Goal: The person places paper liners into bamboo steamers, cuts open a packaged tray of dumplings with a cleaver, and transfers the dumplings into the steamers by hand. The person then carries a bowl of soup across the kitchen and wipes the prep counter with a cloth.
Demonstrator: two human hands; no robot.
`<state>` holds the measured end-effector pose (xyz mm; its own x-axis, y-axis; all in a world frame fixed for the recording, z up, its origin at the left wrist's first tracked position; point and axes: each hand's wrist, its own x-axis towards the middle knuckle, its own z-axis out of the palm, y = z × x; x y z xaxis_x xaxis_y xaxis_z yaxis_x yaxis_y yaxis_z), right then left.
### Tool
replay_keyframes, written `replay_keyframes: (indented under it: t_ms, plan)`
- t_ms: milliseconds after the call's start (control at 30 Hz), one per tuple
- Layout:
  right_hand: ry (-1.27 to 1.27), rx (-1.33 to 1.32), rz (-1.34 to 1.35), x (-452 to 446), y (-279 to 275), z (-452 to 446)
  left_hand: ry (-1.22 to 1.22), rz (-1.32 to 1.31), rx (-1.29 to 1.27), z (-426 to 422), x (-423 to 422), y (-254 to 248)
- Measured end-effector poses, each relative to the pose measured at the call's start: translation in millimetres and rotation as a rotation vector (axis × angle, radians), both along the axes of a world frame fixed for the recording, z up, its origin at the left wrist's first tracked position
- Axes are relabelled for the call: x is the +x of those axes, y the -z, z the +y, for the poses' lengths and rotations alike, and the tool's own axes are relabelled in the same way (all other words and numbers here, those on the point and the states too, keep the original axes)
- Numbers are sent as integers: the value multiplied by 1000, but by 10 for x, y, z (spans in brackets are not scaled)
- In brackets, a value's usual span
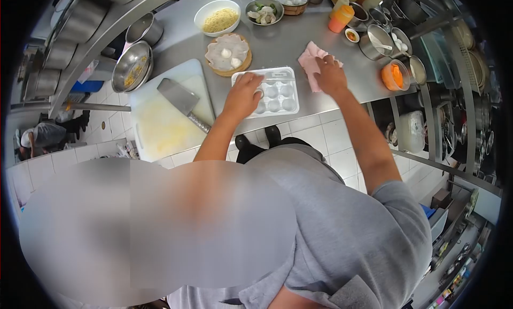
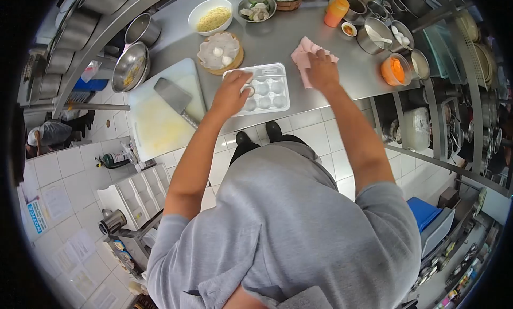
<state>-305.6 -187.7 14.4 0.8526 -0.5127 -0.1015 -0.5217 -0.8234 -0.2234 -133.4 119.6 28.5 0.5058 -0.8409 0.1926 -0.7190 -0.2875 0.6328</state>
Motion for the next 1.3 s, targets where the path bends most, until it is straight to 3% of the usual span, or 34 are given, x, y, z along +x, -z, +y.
replay_keyframes:
  t_ms: [33,67,100,133,167,200,333,400,533,600,700,800,833,867,900,933,967,1000,1067,1133,1200,1300]
  plan:
    - [15,-10,-102,-17,-79,196,62,-157,-15,-170,49,120]
    - [-81,-66,-273,-94,130,348,74,-153,-24,-215,139,292]
    - [-193,-14,-393,-225,372,422,49,-182,134,-261,289,504]
    - [-170,237,-165,-367,42,558,48,-210,274,-442,398,628]
    - [-144,213,-18,-478,-218,603,24,-191,166,-444,390,618]
    - [-15,219,-51,-627,-275,502,-1,-127,241,-464,408,612]
    - [499,102,-388,-1291,-99,-1021,-5,-246,305,-350,465,696]
    - [746,88,-367,-1449,-328,-1806,-49,-261,363,-279,442,628]
    - [943,84,-187,-1719,183,-3102,-41,-123,424,-190,413,682]
    - [720,104,286,-1701,580,-3455,31,-74,468,-311,556,703]
    - [786,257,144,-1691,467,-3378,-129,411,260,-83,440,604]
    - [604,92,332,-1789,695,-3603,-157,629,206,-86,425,517]
    - [507,27,415,-1835,712,-3634,-170,505,258,13,514,695]
    - [608,-38,287,-1904,724,-3619,-248,642,293,5,541,720]
    - [597,-73,266,-1945,454,-3473,-274,694,170,-8,511,836]
    - [727,-64,63,-2034,554,-3572,-258,644,176,-53,499,825]
    - [671,-139,-71,-2060,558,-3628,-238,657,178,-73,548,952]
    - [692,-120,-190,-1824,21,-3118,-283,566,109,-213,418,830]
    - [583,173,-311,-1593,-93,-2783,-291,657,-94,-399,279,761]
    - [580,838,-390,-1140,-371,-2017,-362,668,-108,-463,237,940]
    - [362,1111,-308,-609,-598,-1244,-409,713,-118,-472,228,1008]
    - [116,1240,-190,123,-594,-246,-434,771,-50,-528,186,958]
